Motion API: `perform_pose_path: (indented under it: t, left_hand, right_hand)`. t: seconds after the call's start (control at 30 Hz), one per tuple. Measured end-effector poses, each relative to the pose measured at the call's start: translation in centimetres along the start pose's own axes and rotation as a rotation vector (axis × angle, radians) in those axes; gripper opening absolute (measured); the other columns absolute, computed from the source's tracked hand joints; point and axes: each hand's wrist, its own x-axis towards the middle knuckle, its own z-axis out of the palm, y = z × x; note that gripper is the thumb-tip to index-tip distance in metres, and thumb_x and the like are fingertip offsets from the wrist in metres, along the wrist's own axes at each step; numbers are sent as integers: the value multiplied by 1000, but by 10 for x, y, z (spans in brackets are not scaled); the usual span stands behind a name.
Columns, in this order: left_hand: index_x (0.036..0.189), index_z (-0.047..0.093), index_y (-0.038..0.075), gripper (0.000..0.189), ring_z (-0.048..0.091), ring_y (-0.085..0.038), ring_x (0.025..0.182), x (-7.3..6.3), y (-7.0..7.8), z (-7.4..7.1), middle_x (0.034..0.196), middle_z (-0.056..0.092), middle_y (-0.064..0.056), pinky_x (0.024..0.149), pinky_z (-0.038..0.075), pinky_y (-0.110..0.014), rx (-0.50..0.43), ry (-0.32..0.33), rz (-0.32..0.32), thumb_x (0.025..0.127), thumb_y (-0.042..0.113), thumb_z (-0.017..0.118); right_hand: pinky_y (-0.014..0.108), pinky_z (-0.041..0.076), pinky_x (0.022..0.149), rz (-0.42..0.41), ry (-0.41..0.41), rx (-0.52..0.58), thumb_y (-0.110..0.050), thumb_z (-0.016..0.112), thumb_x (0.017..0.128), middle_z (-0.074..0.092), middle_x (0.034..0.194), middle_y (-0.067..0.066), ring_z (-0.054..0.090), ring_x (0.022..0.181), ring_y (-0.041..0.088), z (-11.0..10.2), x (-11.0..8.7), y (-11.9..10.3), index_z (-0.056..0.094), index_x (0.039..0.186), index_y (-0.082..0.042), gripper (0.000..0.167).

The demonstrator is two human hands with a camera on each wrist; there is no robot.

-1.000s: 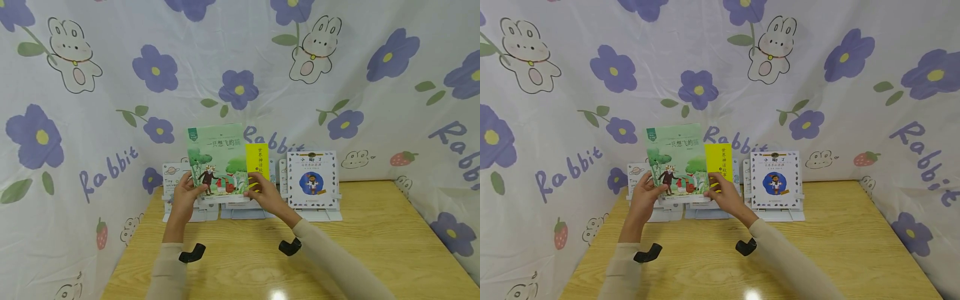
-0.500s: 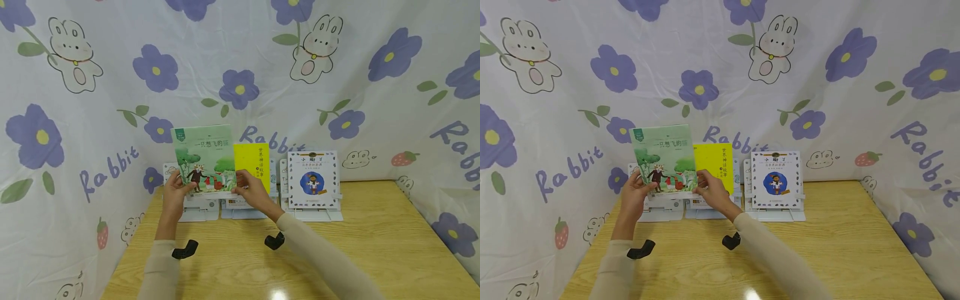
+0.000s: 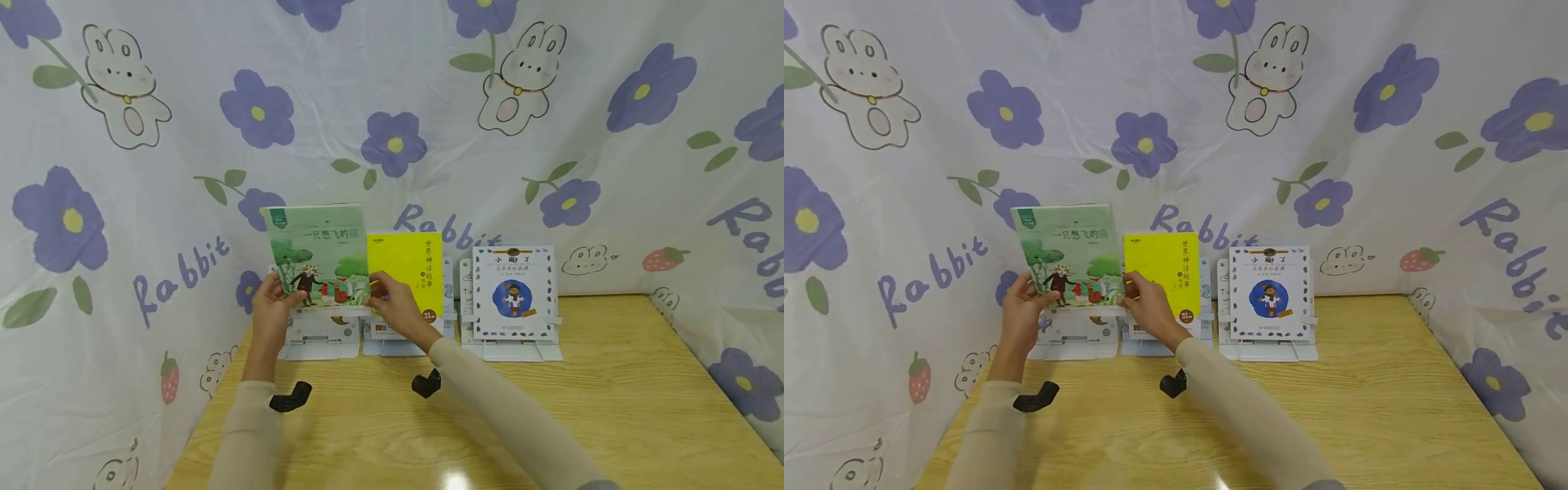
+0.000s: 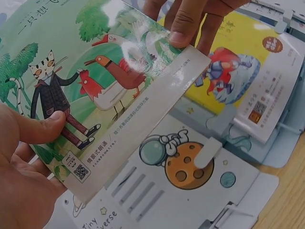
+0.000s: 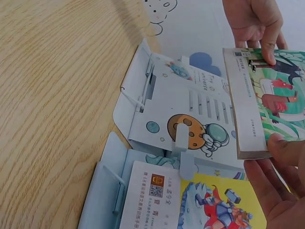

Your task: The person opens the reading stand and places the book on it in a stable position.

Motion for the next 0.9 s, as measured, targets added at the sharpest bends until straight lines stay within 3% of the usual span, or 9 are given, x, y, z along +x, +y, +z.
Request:
perform_pose_path:
  t: [0.1, 0.27, 0.43, 0.6, 0.7, 0.9]
  left_hand:
    - [154, 56, 16, 60, 67, -3, 112, 3, -3, -3, 128, 70, 7, 90, 57, -17, 3, 9, 15, 98, 2, 75]
    - [151, 58, 14, 58, 68, -5, 111, 7, -7, -8, 130, 71, 1, 89, 57, -17, 7, 41, 32, 98, -2, 73]
    - [158, 54, 19, 63, 64, -16, 131, 7, -8, -11, 153, 61, -10, 92, 56, -14, 28, 40, 43, 100, 2, 72]
    - [161, 49, 25, 64, 54, -26, 147, 7, -9, -14, 161, 54, -9, 99, 53, -16, 58, 44, 45, 104, 7, 69]
    - [162, 48, 27, 61, 50, -24, 150, 9, -12, -17, 163, 52, -6, 112, 51, -29, 77, 47, 38, 106, 10, 67]
    - [159, 52, 19, 52, 53, -27, 148, 9, -18, -20, 159, 56, -12, 121, 45, -42, 80, 56, 53, 108, 17, 63]
  right_hand:
    - [35, 63, 92, -7, 27, -21, -11, 74, 101, 75, 117, 10, 73, 106, 23, 6, 4, -1, 64, 141, -8, 41]
    - [35, 63, 92, -25, 75, -71, -9, 76, 99, 74, 114, 11, 73, 105, 24, 17, 11, -3, 69, 137, -3, 39]
    - [38, 63, 93, -28, 102, -80, -7, 77, 98, 75, 113, 12, 74, 103, 24, 26, 16, -3, 69, 136, -2, 40]
    - [40, 62, 94, -26, 109, -78, -7, 78, 97, 76, 111, 11, 74, 102, 24, 33, 22, -3, 73, 128, -2, 32]
    - [40, 62, 95, -20, 123, -79, -8, 78, 97, 76, 110, 11, 74, 102, 24, 38, 24, 0, 74, 124, -3, 28]
    - [36, 62, 90, -10, 150, -73, -7, 78, 97, 77, 108, 9, 73, 100, 22, 47, 27, 4, 75, 117, -5, 21]
